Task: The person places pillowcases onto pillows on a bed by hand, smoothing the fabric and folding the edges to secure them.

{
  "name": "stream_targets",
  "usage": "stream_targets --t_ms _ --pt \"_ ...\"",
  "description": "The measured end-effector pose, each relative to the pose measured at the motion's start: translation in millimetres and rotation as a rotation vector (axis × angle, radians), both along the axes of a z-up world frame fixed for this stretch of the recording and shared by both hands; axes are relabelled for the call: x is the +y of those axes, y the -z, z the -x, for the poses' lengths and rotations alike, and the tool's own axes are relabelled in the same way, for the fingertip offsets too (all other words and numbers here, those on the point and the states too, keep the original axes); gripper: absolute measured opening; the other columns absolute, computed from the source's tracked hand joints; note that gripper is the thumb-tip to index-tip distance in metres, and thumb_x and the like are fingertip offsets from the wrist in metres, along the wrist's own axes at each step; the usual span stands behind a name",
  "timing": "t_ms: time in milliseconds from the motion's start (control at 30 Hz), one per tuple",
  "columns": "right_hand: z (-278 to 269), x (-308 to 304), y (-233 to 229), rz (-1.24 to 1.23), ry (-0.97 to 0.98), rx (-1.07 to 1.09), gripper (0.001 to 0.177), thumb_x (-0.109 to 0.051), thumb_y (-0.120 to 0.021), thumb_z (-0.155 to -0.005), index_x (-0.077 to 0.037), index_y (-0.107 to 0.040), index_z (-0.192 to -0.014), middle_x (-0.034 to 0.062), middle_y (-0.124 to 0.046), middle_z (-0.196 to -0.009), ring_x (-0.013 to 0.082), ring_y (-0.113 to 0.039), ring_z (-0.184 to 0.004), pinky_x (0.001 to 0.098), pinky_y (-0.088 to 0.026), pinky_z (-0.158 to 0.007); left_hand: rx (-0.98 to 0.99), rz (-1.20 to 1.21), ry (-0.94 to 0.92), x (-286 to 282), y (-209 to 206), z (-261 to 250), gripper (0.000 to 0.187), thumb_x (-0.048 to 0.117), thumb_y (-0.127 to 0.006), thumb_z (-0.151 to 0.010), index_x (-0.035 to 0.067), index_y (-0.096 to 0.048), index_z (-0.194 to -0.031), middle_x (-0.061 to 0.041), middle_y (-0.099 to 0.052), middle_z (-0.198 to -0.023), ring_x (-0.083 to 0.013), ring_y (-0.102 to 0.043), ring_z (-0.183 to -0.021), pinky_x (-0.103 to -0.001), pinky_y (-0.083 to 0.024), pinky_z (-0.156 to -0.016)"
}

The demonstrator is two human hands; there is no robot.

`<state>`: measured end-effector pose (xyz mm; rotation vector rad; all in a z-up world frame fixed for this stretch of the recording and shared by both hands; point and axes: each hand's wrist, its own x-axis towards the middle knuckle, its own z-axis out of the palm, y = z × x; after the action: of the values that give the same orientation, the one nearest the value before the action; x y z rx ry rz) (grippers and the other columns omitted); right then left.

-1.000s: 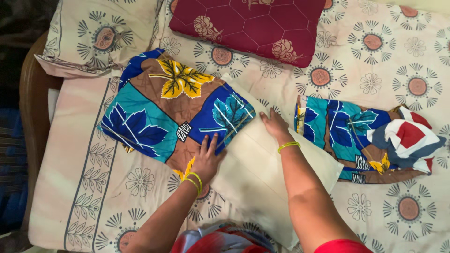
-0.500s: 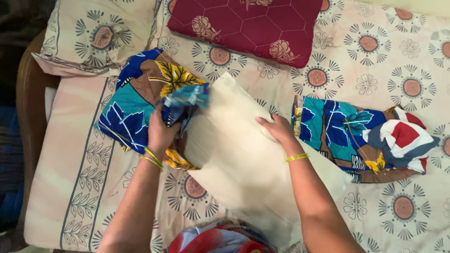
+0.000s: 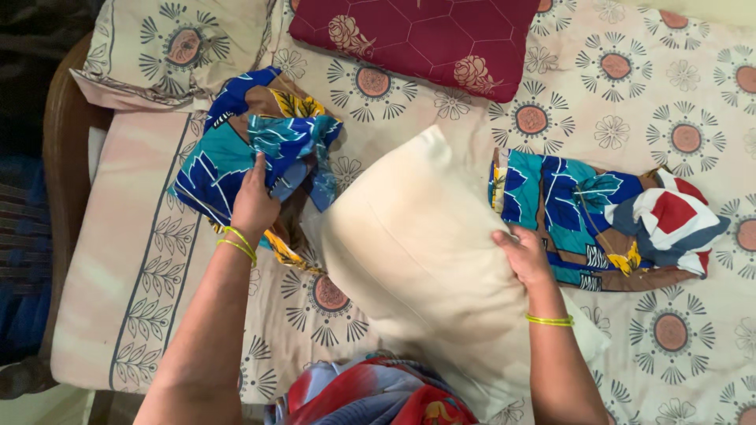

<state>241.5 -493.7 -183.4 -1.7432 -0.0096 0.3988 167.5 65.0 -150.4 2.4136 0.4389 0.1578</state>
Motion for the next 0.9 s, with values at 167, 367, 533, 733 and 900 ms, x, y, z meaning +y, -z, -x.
stream_targets --t_ms 167,367,533,733,900 --pt "6 -4 -1 -0.019 0.059 0.026 0.044 -0.038 -0.078 -0.089 0.001 -0.073 -0.109 -0.0021 -0.071 -0.084 0.0046 -0.059 -0.068 0.0223 -0.049 -0.06 -0.004 0.11 0.085 -24 -18 11 0.079 -0.009 -0.058 -0.076 0.022 -0.057 -0.148 -0.027 -0.06 -0.124 -0.0464 -0.06 -0.113 -0.043 -0.051 -0.098" --pt "-3 44 -1 0.106 -0.013 -0.059 0.037 -0.036 -0.078 -0.091 0.0 -0.076 -0.101 -0.0054 -0.061 -0.07 0.0017 -0.046 -0.058 0.0225 -0.04 -0.05 -0.15 0.197 0.203 -41 -11 14 0.061 -0.009 -0.054 -0.076 0.015 -0.072 -0.13 -0.023 -0.064 -0.127 -0.0417 -0.065 -0.114 -0.04 -0.051 -0.098" --pt "-1 86 -9 0.161 -0.139 0.071 0.039 -0.037 -0.075 -0.093 0.002 -0.074 -0.094 -0.0031 -0.05 -0.06 0.0081 -0.038 -0.049 0.0272 -0.029 -0.044 -0.109 0.168 0.059 -45 4 6 0.046 -0.001 -0.061 -0.082 0.007 -0.071 -0.126 -0.022 -0.069 -0.116 -0.0399 -0.065 -0.109 -0.041 -0.051 -0.094" --pt "-9 131 12 0.435 -0.183 -0.279 0.037 -0.04 -0.064 -0.099 -0.004 -0.073 -0.104 0.0097 -0.064 -0.08 0.0206 -0.058 -0.073 0.0368 -0.049 -0.068 0.037 0.303 -0.176 -41 -3 6 0.037 0.012 -0.07 -0.083 0.009 -0.07 -0.12 -0.02 -0.073 -0.105 -0.0346 -0.073 -0.098 -0.04 -0.056 -0.088" --pt "-20 165 -1 0.664 -0.437 -0.554 0.055 -0.041 -0.058 -0.098 -0.002 -0.057 -0.136 0.0241 -0.062 -0.133 0.0408 -0.062 -0.116 0.0499 -0.052 -0.09 -0.028 -0.053 -0.125 -35 -4 1 0.05 0.006 -0.069 -0.075 0.008 -0.066 -0.125 -0.023 -0.069 -0.111 -0.0428 -0.067 -0.097 -0.049 -0.054 -0.08"
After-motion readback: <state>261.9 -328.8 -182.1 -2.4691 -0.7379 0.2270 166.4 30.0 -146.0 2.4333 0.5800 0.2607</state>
